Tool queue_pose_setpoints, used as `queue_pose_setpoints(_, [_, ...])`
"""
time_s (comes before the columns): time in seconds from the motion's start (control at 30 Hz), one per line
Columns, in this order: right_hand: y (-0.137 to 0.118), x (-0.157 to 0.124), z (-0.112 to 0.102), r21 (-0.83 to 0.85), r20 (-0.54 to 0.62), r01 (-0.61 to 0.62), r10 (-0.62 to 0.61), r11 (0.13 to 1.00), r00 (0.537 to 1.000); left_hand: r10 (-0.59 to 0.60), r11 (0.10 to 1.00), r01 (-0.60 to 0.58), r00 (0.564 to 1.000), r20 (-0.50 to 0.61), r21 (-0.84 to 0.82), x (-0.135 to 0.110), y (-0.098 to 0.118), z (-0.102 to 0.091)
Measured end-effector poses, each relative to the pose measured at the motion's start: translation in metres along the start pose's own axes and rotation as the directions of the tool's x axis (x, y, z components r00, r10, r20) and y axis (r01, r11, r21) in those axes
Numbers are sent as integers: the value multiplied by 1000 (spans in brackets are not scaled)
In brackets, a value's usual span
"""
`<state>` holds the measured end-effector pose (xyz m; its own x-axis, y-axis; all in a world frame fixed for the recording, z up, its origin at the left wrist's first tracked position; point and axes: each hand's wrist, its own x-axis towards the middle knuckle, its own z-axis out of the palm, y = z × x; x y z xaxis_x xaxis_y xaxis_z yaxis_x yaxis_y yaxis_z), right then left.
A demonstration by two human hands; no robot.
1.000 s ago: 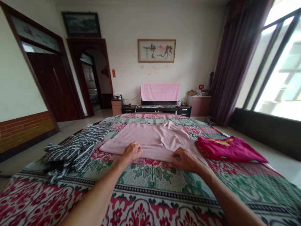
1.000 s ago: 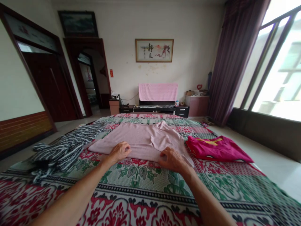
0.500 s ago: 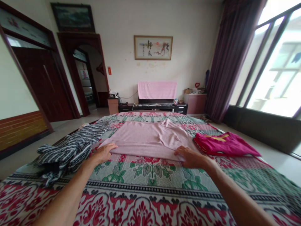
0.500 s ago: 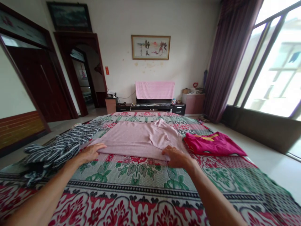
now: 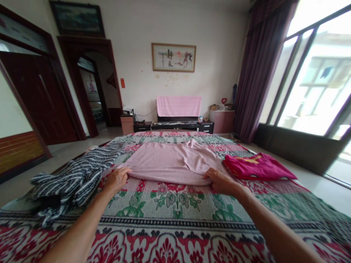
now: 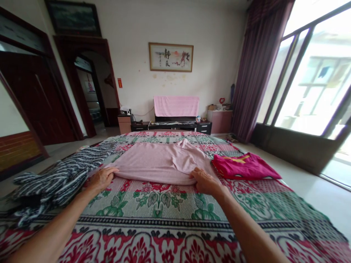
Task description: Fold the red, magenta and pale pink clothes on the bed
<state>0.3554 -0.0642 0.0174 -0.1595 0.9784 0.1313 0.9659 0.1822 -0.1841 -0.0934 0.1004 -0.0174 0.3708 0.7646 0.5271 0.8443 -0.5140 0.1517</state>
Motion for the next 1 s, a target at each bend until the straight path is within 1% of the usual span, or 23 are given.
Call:
queue_pose_setpoints(0.1, [-3, -2, 1, -15, -25, 3, -3, 1000, 1000, -14, 1000, 14, 1000, -11, -10, 0, 3, -4])
queue_pose_setpoints(0.2, [-8, 0, 5, -64, -111, -71, 63, 995, 992, -57, 998, 57, 998, -4, -8, 0, 6, -6])
queue_pose_setpoints(0.27, [-10, 2, 7, -93, -145, -126, 112, 988, 983, -88, 996, 88, 996, 3, -2, 1, 6, -6])
queue_pose_setpoints(0.33, [-12, 3, 7, -104, -149, -147, 130, 984, 980, -69, 998, 68, 998, 14, 2, 1, 6, -5])
queue_pose_setpoints(0.47, [-15, 3, 2, -108, -144, -150, 134, 983, 981, 29, 999, -29, 1000, 10, 18, 1, 3, 0])
queue_pose_setpoints(0.53, [-15, 3, 0, -114, -147, -141, 123, 984, 981, 19, 999, -19, 1000, -12, 36, 1, 0, 2])
queue_pose_setpoints(0.6, [-15, 3, 0, -118, -152, -125, 106, 985, 983, -14, 998, 15, 1000, -13, 55, 1, -1, 2])
queue_pose_setpoints(0.67, [-13, 5, -1, -123, -152, -114, 95, 986, 984, -51, 996, 50, 999, 10, 69, 1, 0, -2])
queue_pose_setpoints(0.77, [-11, 5, -2, -142, -127, -105, 87, 984, 988, -100, 993, 94, 991, 86, 78, 4, 5, -15])
queue_pose_setpoints(0.9, [-12, 4, -8, -159, -106, -85, 68, 984, 992, -186, 981, 170, 963, 196, 97, 10, 15, -36])
queue_pose_setpoints(1.0, [-14, 2, -11, -160, -91, -59, 45, 985, 995, -207, 977, 184, 944, 257, 112, 14, 18, -47])
